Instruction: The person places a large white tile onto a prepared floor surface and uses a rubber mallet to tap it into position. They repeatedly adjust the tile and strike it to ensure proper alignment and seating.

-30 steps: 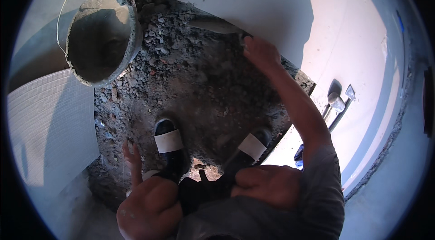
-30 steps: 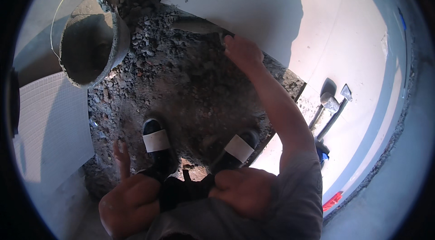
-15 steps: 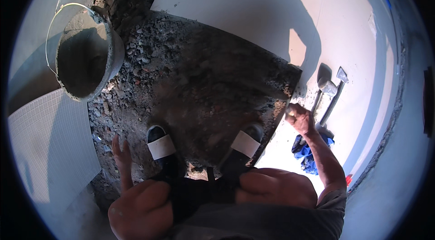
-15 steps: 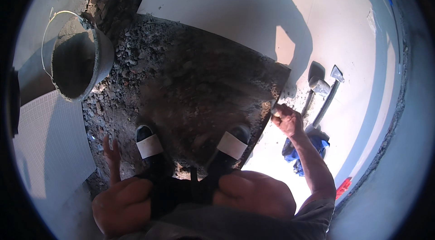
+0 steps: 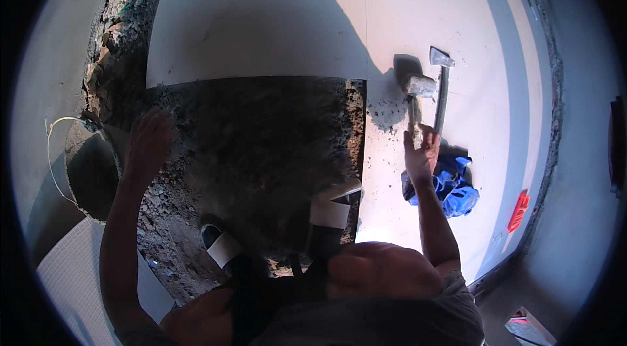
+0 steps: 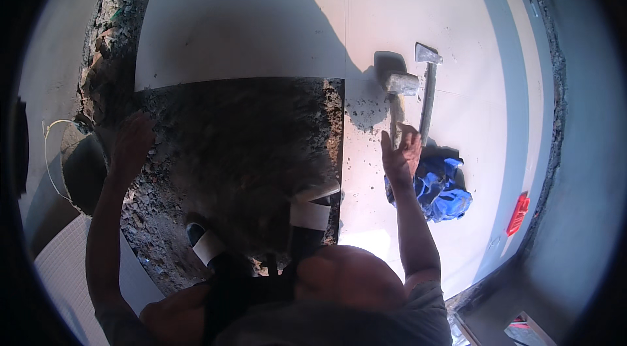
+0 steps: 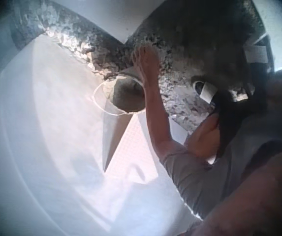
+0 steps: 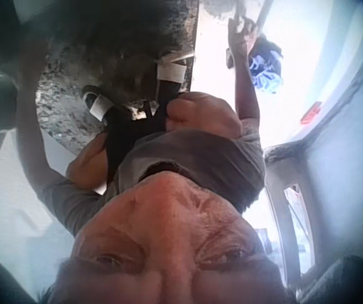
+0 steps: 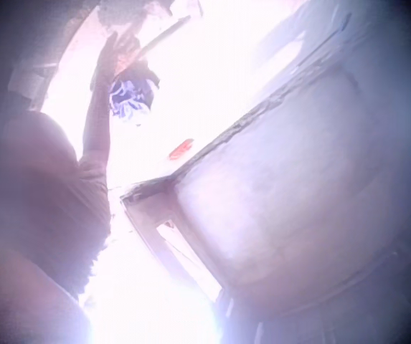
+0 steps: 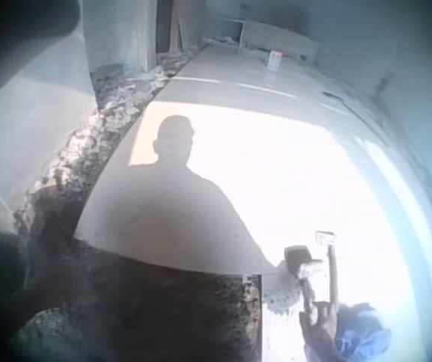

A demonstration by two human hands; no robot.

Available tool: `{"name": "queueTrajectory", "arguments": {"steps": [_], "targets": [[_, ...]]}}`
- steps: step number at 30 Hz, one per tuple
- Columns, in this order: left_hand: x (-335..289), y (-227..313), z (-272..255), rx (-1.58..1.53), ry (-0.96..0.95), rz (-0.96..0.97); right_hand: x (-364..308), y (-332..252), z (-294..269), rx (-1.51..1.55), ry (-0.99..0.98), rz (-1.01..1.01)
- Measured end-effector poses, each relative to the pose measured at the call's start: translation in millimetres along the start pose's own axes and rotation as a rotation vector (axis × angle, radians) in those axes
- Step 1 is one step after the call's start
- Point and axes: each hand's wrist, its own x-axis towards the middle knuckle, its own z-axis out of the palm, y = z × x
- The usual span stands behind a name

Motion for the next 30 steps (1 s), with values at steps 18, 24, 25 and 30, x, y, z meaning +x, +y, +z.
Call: {"name": "queueTrajectory", "arguments": {"steps": [18,24,25,30], "targets": [[107.2,-5.5,148.4,0.013,0.026,-0.335,65.3,91.7,36.6,-0.011,-0.193,0.294],[95.8,-23.2,160.4,0.175,0.028,-0.245,39.3,26.4,38.8,0.097,-0.137,0.112],[96.8,-21.7,163.5,0.145,0.048,-0.295,44.2,8.3,30.8,0.090,-0.143,0.142],[100.8,-2.4,169.3,0.042,0.142,-0.470,72.7,-125.0,27.1,0.200,-0.521,-0.453]]}}
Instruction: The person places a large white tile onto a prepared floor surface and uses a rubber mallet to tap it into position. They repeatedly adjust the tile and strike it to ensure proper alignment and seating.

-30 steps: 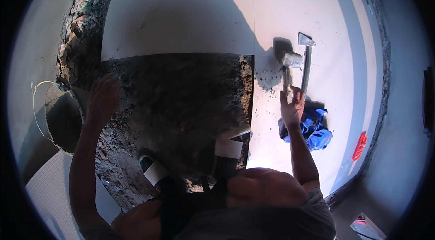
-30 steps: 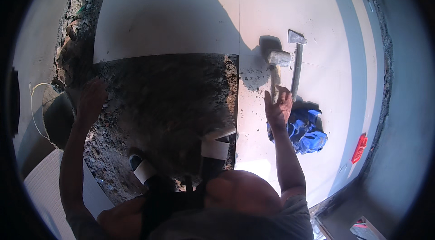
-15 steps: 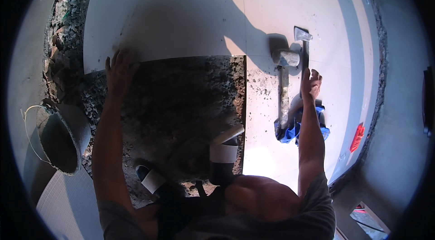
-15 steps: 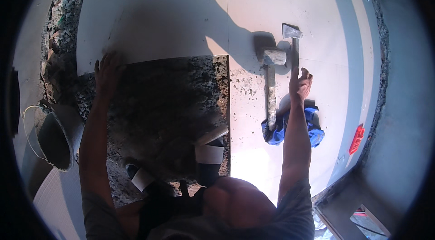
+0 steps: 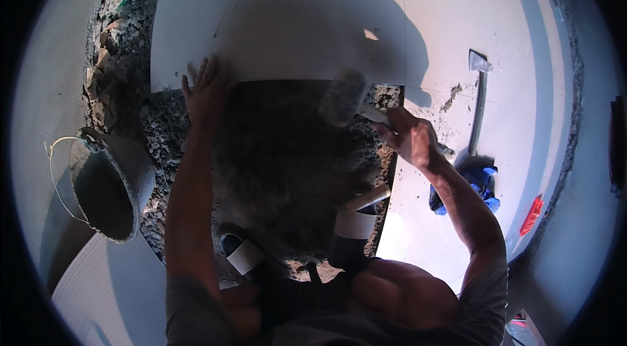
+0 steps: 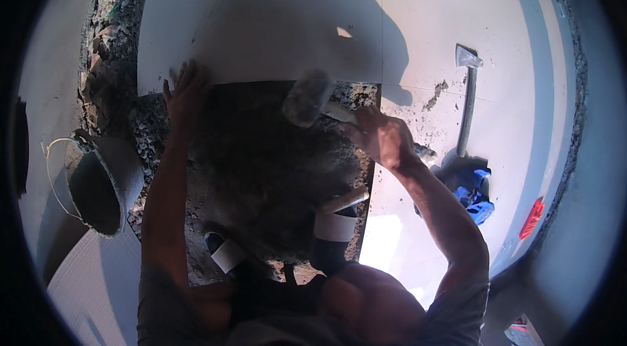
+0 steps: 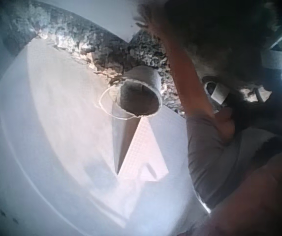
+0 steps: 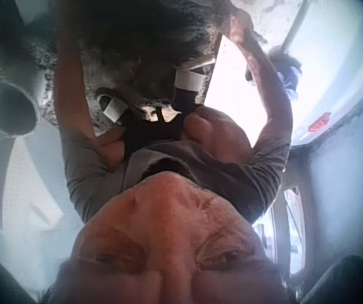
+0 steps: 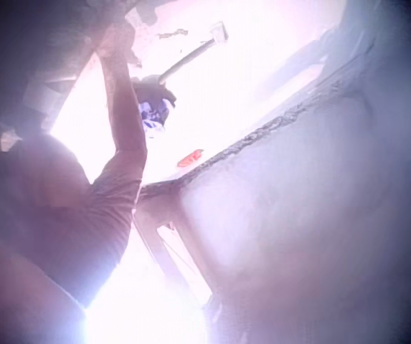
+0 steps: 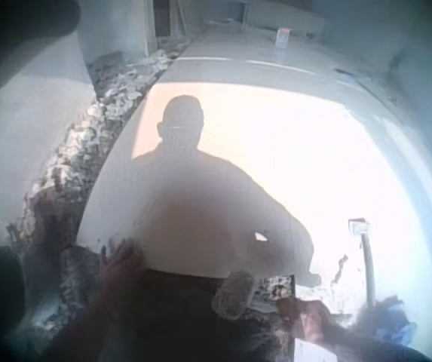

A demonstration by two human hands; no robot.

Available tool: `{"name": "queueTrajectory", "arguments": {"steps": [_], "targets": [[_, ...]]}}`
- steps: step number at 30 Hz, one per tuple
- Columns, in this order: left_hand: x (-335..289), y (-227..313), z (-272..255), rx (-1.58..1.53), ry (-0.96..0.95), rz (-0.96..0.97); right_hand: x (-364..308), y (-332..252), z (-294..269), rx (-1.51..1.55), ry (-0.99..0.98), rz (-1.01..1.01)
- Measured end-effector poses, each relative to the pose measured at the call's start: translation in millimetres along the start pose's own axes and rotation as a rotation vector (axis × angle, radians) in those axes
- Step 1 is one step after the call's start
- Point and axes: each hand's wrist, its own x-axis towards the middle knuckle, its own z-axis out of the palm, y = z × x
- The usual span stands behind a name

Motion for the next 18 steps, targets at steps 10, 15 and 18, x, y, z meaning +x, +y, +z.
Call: {"name": "queueTrajectory", "arguments": {"steps": [10,15,18], "targets": [[-1.9,-2.4,6.4,0.085,-0.094,-0.003,87.0,-75.9,57.7,-0.054,-0.333,-0.202],[-2.0,-8.5,9.7,0.033,-0.065,0.013,89.4,-83.1,47.3,-0.014,-0.412,-0.171],[-3.5,-7.8,12.8,0.041,-0.035,0.023,87.7,-79.4,49.5,-0.113,-0.444,-0.246]]}}
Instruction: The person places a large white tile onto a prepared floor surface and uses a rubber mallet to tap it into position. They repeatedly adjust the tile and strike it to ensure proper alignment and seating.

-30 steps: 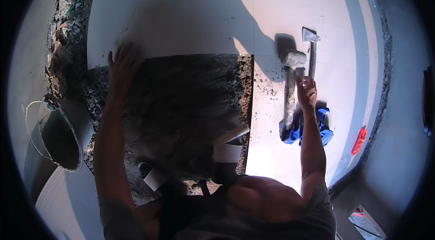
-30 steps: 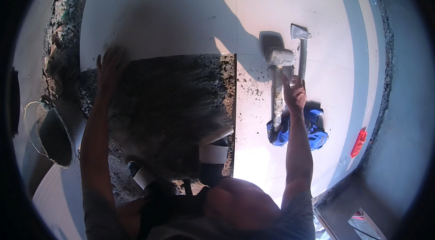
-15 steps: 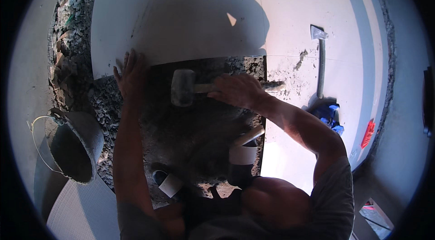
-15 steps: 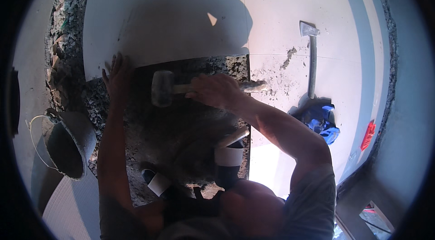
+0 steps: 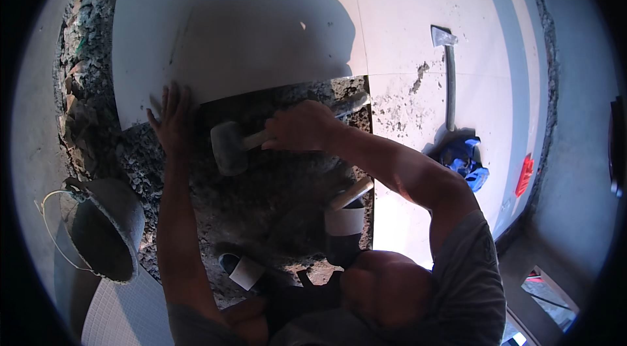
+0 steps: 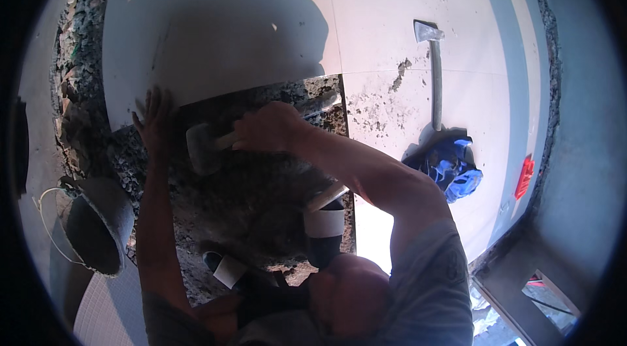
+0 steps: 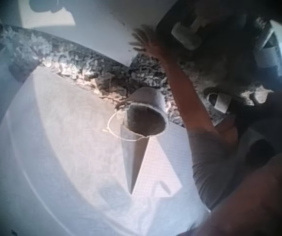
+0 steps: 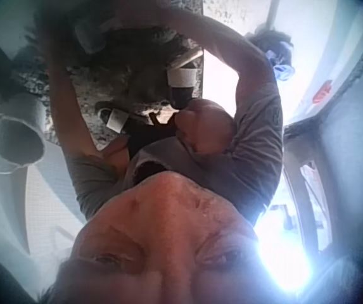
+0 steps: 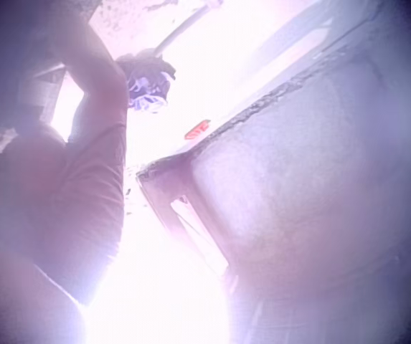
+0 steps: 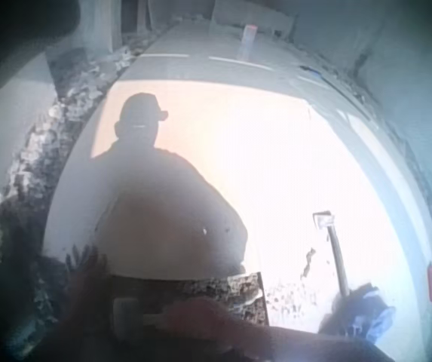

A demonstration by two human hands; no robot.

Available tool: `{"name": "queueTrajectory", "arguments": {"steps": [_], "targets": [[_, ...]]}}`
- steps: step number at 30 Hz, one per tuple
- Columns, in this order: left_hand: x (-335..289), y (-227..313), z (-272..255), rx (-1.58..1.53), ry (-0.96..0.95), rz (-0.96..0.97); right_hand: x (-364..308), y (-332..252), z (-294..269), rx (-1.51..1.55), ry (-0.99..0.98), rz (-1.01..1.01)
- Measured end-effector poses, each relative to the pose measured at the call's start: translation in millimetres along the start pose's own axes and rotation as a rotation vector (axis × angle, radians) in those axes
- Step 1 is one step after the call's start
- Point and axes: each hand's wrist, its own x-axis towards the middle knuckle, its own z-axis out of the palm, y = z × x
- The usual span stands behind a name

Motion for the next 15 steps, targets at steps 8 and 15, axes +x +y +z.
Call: {"name": "queueTrajectory", "arguments": {"steps": [8,15], "targets": [[9.8,1.7,-22.8,0.051,-0.107,0.077,-67.3,-5.4,18.8,0.235,0.198,0.018],[65.5,204.9,-47.3,-0.413,0.009,0.603,-216.0,31.8,89.1,0.707,0.630,0.505]]}}
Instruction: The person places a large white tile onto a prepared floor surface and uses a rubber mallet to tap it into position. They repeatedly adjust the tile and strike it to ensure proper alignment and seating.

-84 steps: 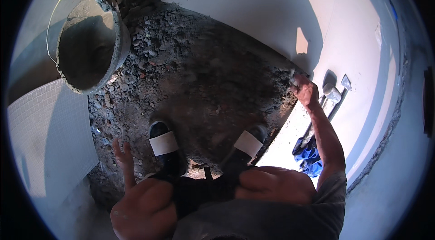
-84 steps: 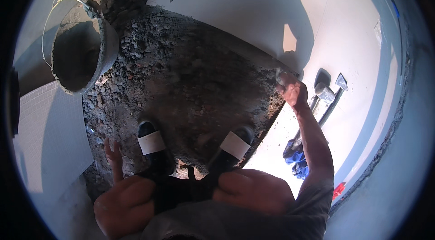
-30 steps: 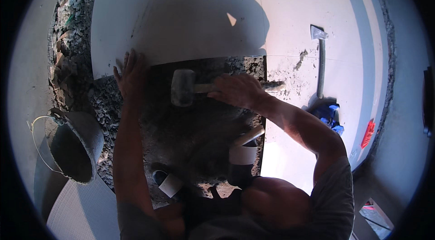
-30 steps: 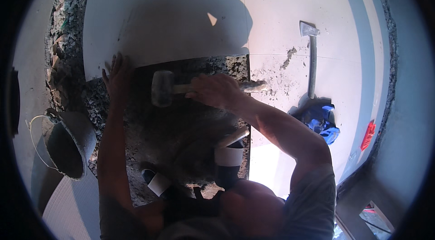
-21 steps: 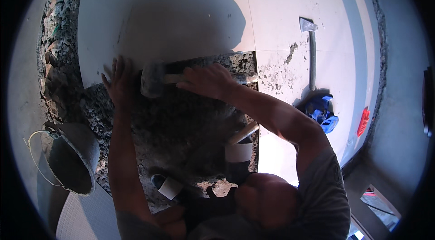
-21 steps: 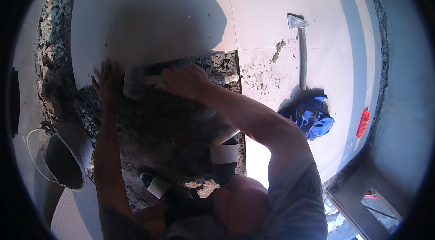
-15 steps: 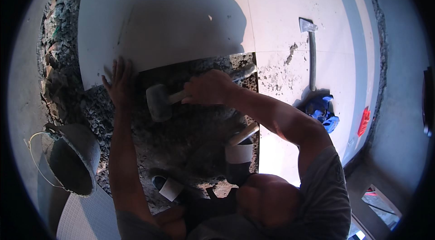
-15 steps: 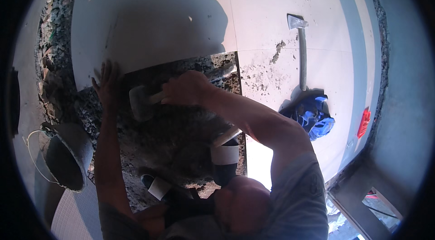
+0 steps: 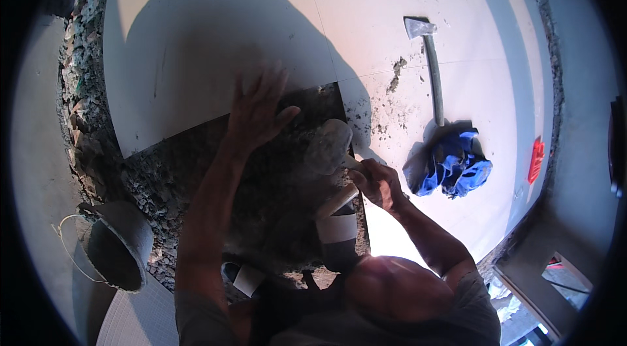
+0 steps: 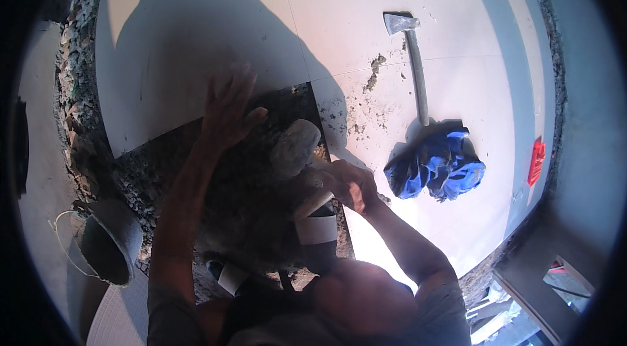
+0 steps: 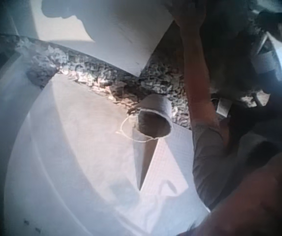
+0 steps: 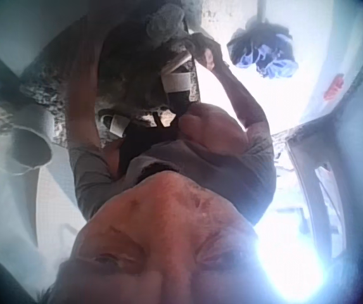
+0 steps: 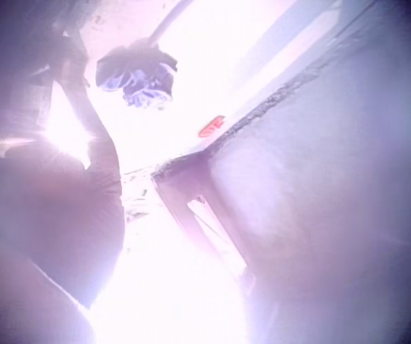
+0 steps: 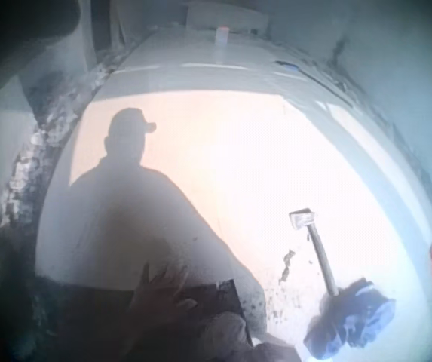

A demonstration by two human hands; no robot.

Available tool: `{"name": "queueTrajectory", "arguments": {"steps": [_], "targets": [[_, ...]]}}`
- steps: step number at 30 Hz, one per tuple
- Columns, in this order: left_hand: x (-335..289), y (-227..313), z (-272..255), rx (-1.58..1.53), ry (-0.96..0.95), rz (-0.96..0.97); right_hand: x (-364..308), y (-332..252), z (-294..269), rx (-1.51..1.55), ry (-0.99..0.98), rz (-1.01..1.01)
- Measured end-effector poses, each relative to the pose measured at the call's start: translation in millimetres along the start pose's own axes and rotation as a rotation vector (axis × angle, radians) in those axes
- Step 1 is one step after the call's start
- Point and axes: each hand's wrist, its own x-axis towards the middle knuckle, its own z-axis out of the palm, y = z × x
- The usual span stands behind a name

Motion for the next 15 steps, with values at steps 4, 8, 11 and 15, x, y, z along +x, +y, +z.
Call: {"name": "queueTrajectory", "arguments": {"steps": [4,8,11,15], "targets": [[62.2,64.0,46.4,-0.016,-0.011,0.035,-20.6,60.2,-15.9,-0.134,0.202,0.180],[63.5,74.7,50.3,0.062,-0.025,0.023,-19.7,82.5,-22.3,-0.128,0.298,0.316],[61.7,76.4,43.8,0.052,-0.039,0.043,-15.5,82.0,-26.8,-0.024,0.270,0.320],[61.5,87.4,37.1,0.035,-0.073,0.054,-9.8,80.5,-28.2,-0.027,0.197,0.322]]}}
